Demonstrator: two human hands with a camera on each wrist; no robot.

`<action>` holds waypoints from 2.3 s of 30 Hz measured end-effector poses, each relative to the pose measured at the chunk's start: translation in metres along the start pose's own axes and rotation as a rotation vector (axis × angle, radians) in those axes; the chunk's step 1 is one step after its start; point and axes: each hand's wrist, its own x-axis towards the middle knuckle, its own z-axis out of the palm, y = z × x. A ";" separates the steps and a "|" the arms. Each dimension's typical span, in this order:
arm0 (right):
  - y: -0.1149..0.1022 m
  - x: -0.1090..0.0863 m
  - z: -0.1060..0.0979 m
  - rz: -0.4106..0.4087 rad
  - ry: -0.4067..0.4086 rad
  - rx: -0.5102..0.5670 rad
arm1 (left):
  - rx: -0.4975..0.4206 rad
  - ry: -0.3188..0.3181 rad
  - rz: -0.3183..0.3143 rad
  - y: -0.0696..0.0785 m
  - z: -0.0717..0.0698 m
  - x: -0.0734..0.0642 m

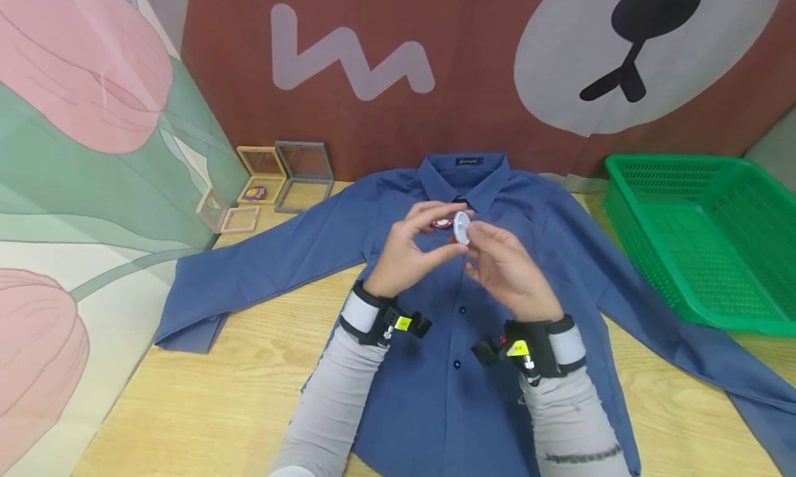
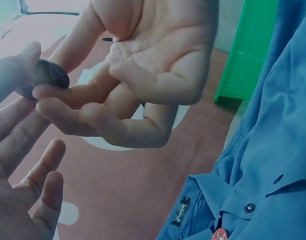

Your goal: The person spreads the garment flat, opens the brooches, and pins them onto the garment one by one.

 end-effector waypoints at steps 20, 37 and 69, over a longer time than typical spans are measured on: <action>-0.033 0.062 -0.012 -0.044 0.267 -0.560 | 0.223 0.022 -0.141 -0.033 -0.044 0.025; -0.019 0.151 -0.030 0.004 0.154 -1.214 | 0.204 -0.032 -0.279 -0.070 -0.072 0.059; 0.043 0.196 -0.049 0.142 0.023 -1.804 | 0.373 -0.127 -0.669 -0.142 -0.044 0.046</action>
